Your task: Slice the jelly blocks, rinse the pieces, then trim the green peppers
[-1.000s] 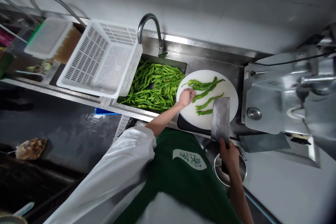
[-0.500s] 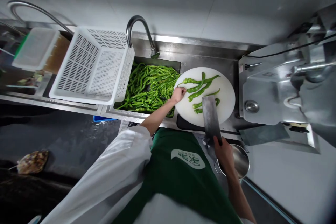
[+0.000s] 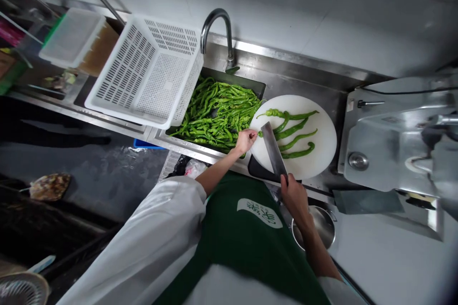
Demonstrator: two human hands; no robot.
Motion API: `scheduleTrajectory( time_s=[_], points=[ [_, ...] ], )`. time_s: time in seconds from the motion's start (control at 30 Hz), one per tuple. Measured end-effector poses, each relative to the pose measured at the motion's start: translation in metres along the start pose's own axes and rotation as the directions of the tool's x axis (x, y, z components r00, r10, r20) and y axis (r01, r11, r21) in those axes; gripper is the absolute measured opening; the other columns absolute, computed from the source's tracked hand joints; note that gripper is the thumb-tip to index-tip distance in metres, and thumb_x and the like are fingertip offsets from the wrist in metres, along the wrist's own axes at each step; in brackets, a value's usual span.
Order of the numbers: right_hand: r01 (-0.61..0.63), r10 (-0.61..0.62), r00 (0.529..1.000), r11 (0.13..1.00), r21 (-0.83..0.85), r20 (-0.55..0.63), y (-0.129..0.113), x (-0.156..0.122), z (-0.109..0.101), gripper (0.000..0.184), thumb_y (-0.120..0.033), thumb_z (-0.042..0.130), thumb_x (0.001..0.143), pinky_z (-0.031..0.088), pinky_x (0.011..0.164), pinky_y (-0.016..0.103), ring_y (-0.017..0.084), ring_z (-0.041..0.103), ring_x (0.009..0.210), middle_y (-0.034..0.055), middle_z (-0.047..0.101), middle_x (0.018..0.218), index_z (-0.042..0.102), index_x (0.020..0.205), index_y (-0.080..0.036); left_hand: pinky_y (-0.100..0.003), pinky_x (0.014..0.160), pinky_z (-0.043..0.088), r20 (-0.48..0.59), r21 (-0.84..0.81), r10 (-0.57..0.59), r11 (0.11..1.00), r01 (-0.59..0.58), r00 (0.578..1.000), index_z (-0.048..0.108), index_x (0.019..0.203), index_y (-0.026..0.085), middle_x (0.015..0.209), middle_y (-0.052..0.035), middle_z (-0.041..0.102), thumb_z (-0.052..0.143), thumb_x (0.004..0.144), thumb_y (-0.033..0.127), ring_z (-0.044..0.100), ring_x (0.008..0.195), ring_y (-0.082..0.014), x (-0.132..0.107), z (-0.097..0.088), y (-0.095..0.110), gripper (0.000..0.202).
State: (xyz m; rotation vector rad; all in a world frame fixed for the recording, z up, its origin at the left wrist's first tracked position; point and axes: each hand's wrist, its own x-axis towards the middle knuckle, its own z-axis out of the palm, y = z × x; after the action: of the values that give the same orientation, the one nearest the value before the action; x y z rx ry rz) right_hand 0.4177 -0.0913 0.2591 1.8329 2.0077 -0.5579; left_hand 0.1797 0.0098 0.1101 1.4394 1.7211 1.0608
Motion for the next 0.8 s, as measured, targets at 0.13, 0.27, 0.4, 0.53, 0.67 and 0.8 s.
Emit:
scheduleTrajectory(
  time_s=[0.13, 0.27, 0.4, 0.53, 0.67, 0.8],
  points=[
    [-0.015, 0.018, 0.999, 0.998, -0.06, 0.034, -0.003, 0.0, -0.005, 0.032, -0.035, 0.036, 0.113, 0.03, 0.066, 0.03, 0.022, 0.069, 0.078, 0.0089, 0.072, 0.084, 0.06, 0.108, -0.016, -0.024, 0.068, 0.044, 0.028, 0.013, 0.05, 0.999, -0.051, 0.998, 0.066, 0.07, 0.016, 0.07, 0.0006, 0.06, 0.06, 0.085, 0.005, 0.054, 0.067, -0.0132, -0.001, 0.005, 0.001, 0.019],
    [-0.025, 0.029, 0.999, 0.994, -0.11, 0.029, -0.017, 0.012, -0.013, 0.034, -0.035, 0.034, 0.113, 0.036, 0.068, 0.03, 0.025, 0.073, 0.085, 0.0129, 0.074, 0.092, 0.06, 0.113, -0.014, -0.024, 0.072, 0.048, 0.104, 0.029, 0.14, 0.989, -0.144, 0.985, 0.065, 0.072, 0.016, 0.078, -0.0022, 0.063, 0.056, 0.084, 0.0, 0.058, 0.072, -0.0142, -0.009, 0.009, 0.003, 0.022],
    [-0.018, 0.018, 1.0, 0.992, -0.129, 0.0, -0.038, 0.039, -0.02, 0.033, -0.033, 0.034, 0.112, 0.043, 0.074, 0.031, 0.028, 0.074, 0.094, 0.0165, 0.075, 0.102, 0.06, 0.118, -0.013, -0.025, 0.076, 0.051, 0.162, 0.054, 0.187, 0.979, -0.198, 0.969, 0.068, 0.077, 0.016, 0.084, -0.005, 0.066, 0.057, 0.089, 0.001, 0.062, 0.076, -0.0153, -0.015, 0.012, 0.005, 0.022],
    [-0.027, 0.03, 0.999, 0.99, -0.137, 0.016, -0.045, 0.048, -0.015, 0.035, -0.033, 0.03, 0.113, 0.046, 0.077, 0.033, 0.029, 0.075, 0.096, 0.0166, 0.075, 0.102, 0.057, 0.122, -0.013, -0.027, 0.078, 0.053, 0.131, 0.079, 0.143, 0.985, -0.154, 0.981, 0.07, 0.08, 0.016, 0.083, -0.0061, 0.067, 0.057, 0.093, 0.005, 0.064, 0.078, -0.017, -0.017, 0.016, 0.006, 0.021],
    [-0.049, 0.063, 0.992, 0.991, -0.125, 0.11, -0.027, 0.025, 0.007, 0.035, -0.033, 0.028, 0.113, 0.047, 0.075, 0.032, 0.028, 0.076, 0.092, 0.0143, 0.075, 0.096, 0.056, 0.121, -0.015, -0.028, 0.08, 0.052, 0.028, 0.084, 0.033, 0.996, -0.036, 0.999, 0.069, 0.081, 0.016, 0.085, -0.0067, 0.069, 0.058, 0.09, 0.004, 0.065, 0.081, -0.018, -0.014, 0.013, 0.004, 0.019],
    [-0.095, 0.101, 0.98, 0.995, -0.039, 0.174, 0.002, 0.001, 0.029, 0.035, -0.036, 0.029, 0.114, 0.041, 0.07, 0.03, 0.025, 0.074, 0.087, 0.0113, 0.074, 0.093, 0.057, 0.118, -0.016, -0.027, 0.079, 0.052, -0.136, 0.061, -0.043, 0.997, 0.052, 0.99, 0.072, 0.091, 0.017, 0.087, -0.0054, 0.071, 0.054, 0.093, 0.008, 0.063, 0.077, -0.0165, 0.011, -0.004, 0.0, 0.019]
  ],
)
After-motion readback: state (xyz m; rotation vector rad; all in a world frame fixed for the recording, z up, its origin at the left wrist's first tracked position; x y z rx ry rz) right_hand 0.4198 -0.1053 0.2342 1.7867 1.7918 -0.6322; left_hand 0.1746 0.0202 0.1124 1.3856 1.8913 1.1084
